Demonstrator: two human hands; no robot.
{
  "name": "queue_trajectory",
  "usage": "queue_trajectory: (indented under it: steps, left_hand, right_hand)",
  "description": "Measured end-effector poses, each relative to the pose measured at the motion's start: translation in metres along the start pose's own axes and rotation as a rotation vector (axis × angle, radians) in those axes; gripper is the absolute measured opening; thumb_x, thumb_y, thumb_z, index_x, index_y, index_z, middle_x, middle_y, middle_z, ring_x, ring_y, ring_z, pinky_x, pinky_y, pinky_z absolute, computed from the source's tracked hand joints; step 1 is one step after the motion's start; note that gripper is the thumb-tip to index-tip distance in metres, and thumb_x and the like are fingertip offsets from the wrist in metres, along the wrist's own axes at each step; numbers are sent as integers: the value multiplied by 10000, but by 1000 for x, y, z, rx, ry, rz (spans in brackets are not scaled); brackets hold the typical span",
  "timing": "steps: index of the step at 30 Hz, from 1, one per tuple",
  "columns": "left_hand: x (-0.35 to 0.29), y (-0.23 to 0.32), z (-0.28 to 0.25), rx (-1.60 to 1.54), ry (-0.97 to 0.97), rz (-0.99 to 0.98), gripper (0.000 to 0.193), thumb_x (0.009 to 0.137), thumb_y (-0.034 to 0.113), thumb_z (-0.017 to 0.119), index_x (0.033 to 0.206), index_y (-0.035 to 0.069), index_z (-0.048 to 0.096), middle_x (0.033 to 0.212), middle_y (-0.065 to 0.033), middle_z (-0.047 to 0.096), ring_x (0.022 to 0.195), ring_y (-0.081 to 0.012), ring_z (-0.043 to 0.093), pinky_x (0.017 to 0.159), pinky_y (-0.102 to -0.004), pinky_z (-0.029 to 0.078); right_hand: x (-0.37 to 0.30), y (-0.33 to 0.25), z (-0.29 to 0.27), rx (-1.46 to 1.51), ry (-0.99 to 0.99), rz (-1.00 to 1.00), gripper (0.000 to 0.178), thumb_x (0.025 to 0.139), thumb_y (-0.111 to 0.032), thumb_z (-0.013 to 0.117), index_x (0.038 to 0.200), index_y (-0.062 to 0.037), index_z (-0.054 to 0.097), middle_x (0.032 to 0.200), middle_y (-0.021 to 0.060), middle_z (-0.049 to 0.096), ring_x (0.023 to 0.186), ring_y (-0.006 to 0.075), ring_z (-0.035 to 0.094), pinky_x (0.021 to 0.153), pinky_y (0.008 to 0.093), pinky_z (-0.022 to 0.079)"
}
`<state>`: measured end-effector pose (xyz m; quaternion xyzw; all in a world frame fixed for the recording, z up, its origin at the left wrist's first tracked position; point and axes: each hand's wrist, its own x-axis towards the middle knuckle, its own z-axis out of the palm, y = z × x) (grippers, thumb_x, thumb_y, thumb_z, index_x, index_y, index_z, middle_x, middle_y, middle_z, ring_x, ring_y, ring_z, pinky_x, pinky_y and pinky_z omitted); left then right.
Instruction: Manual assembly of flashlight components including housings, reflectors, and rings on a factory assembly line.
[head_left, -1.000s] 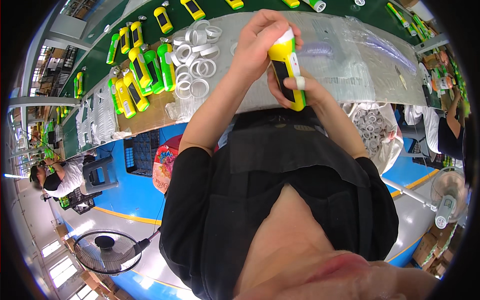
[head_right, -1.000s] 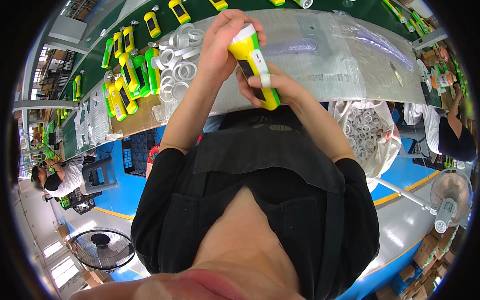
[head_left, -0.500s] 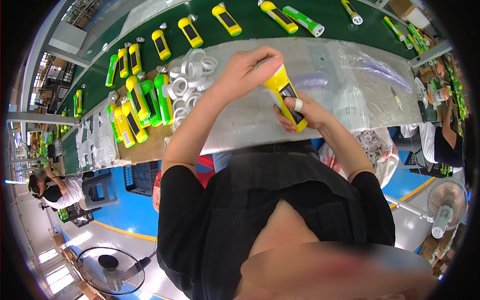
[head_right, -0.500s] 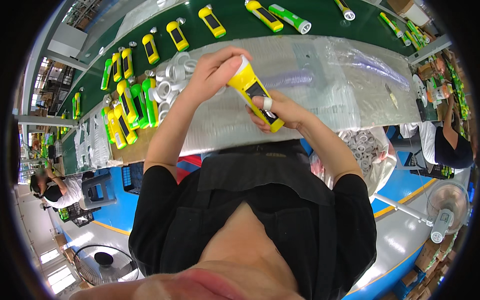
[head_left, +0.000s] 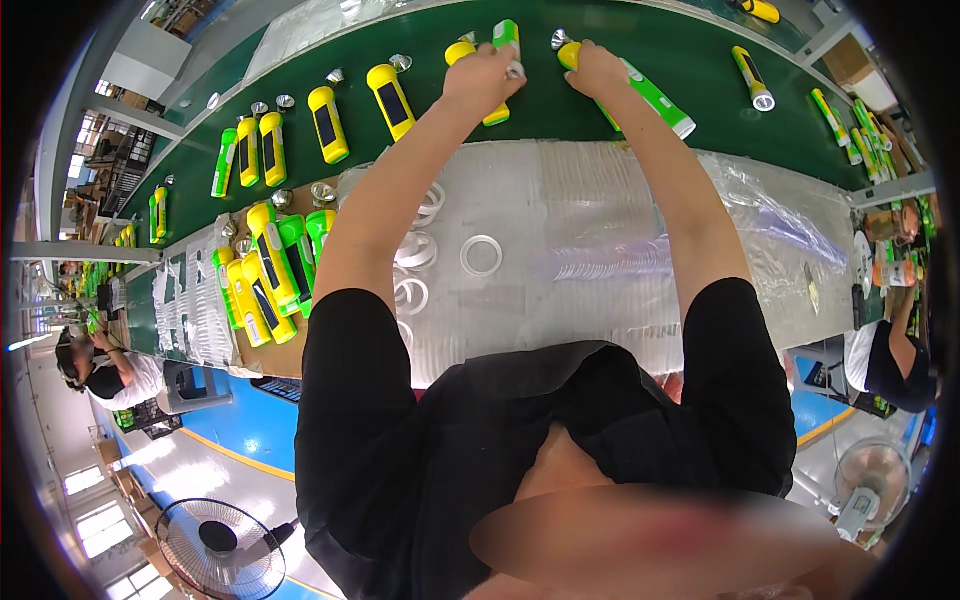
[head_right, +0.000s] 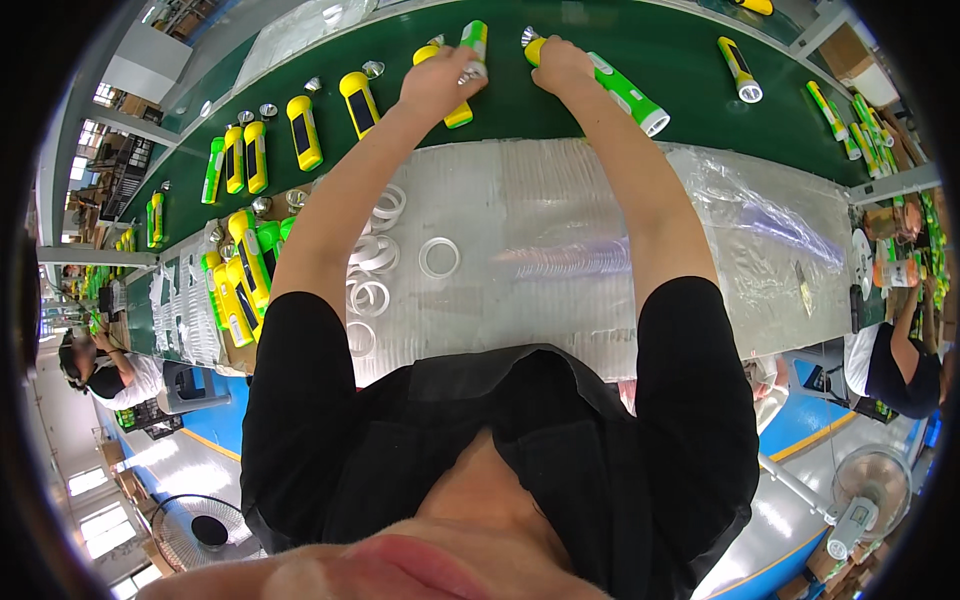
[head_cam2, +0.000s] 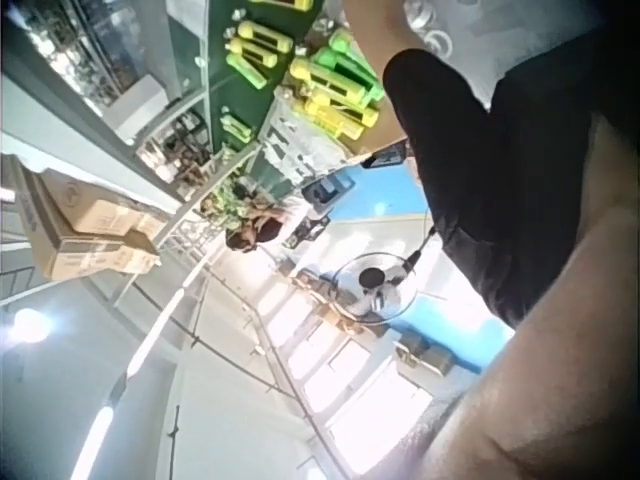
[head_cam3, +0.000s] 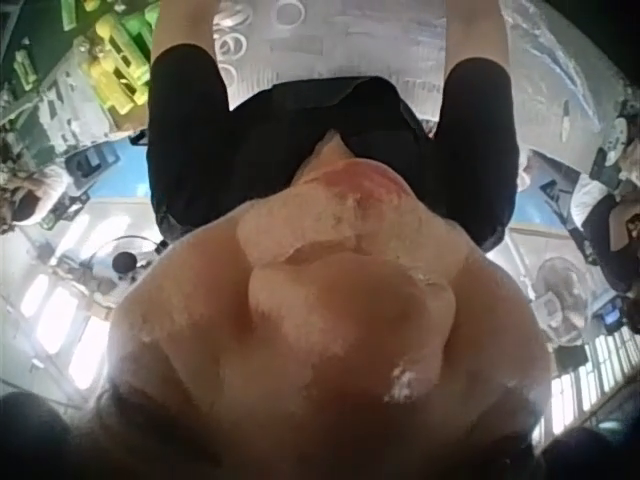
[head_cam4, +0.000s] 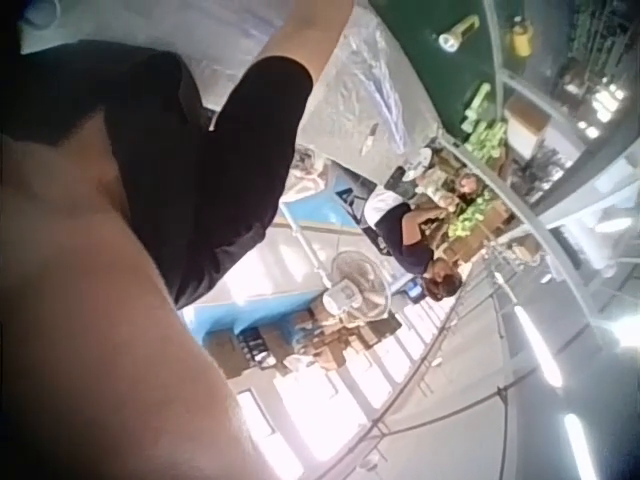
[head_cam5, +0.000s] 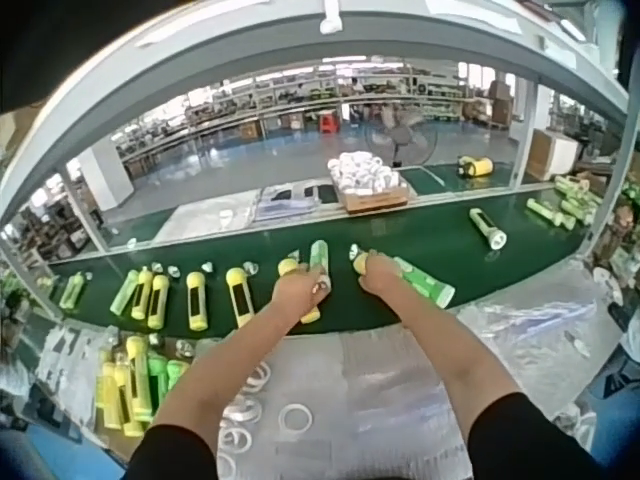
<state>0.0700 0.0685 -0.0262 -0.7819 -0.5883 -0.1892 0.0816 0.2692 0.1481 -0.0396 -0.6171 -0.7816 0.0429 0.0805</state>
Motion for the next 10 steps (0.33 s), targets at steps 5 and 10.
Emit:
queue_trajectory:
  steps: [5,10]
  left_hand:
    - [-4,0,6,-233,166,59,452,853,421,679,1133,71,622,1037,-138,661,915,-323,655,783,-379,541]
    - [-22,35,-15,-677,180,-153,669,877,485,663,1371,83,461,1313,-211,557,1149,-326,593,920,-398,493]
  right_hand:
    - [-18,-5,-22,115,-21,-4,629,746,-339,698,1230,15,509,1147,193,650,1058,316,646,909,394,521]
    - [-81,-5,-55,316,117,-182,807,733,-376,688,1378,23,414,1184,192,648,1052,316,650,920,381,517]
